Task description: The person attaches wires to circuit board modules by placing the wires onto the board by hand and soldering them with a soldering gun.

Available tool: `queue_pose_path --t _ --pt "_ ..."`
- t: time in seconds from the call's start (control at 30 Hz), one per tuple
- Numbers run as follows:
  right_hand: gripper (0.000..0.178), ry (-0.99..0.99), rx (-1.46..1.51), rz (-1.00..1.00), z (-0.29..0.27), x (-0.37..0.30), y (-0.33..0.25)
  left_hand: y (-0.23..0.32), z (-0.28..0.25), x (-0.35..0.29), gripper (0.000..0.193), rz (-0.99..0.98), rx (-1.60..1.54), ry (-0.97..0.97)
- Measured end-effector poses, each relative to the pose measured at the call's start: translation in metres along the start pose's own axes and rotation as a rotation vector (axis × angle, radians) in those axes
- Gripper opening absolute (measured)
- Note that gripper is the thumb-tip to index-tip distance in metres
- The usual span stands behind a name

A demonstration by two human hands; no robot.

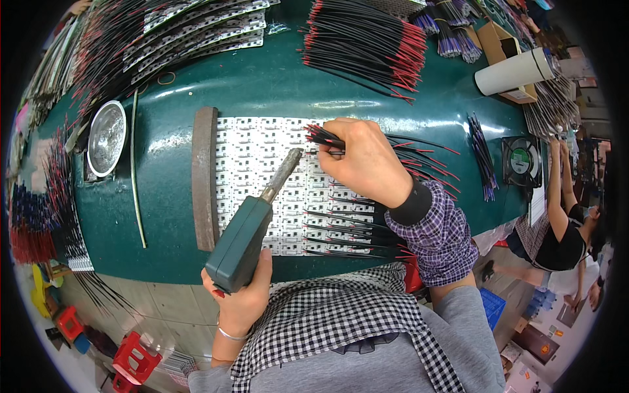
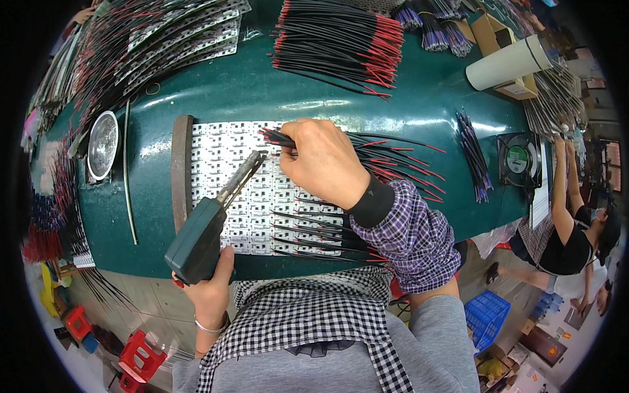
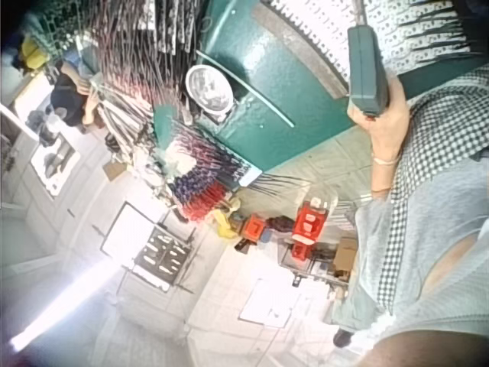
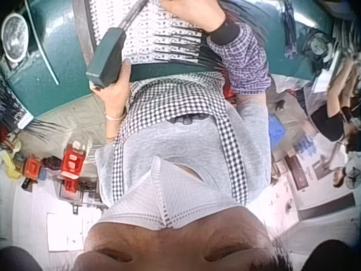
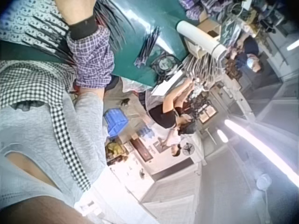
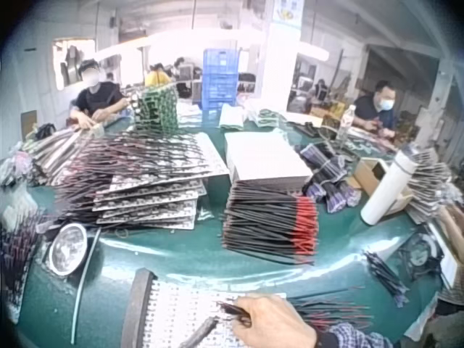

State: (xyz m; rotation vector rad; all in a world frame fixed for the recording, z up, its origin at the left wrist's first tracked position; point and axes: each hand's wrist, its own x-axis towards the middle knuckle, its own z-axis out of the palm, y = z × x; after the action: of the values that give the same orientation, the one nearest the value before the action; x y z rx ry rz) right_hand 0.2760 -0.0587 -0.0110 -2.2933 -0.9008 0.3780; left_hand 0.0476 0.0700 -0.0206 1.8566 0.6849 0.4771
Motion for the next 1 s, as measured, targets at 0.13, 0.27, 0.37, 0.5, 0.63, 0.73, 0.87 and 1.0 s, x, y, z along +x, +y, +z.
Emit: queue_pose_path --t 0.13,0.27,0.37,0.5,0.63,0.73,0.87,1.0 --pt "0.012 0.002 0.018 -0.008 0.0 0.0 0.001 0.003 -0.001 -0.003 0.017 -0.15 -0.07 0.022" --pt "0.012 0.018 0.059 -0.032 -0.002 0.002 0.002 0.004 -0.005 -0.007 0.019 -0.164 -0.039 -0.007" --pt "0.012 -0.064 0.103 0.031 -0.007 0.006 0.003 0.001 -0.004 -0.009 0.021 -0.141 0.007 -0.021" --pt "0.014 -0.104 0.176 0.036 -0.01 0.009 0.007 0.0 -0.004 -0.008 0.019 -0.14 -0.02 -0.047" --pt "0.016 -0.09 0.194 0.047 -0.008 0.008 0.006 0.005 -0.006 -0.003 0.018 -0.204 -0.114 -0.1" --pt "0.016 -0.1 0.165 0.056 -0.009 0.008 0.005 0.0 -0.002 -0.004 0.016 -0.08 -0.035 -0.017" --pt "0.017 -0.083 0.156 0.007 -0.008 0.008 0.008 0.009 -0.005 0.0 0.015 -0.099 -0.061 -0.097" --pt "0.016 -0.084 0.142 0.006 -0.006 0.009 0.008 -0.006 -0.007 -0.01 0.02 -0.111 -0.004 0.017"
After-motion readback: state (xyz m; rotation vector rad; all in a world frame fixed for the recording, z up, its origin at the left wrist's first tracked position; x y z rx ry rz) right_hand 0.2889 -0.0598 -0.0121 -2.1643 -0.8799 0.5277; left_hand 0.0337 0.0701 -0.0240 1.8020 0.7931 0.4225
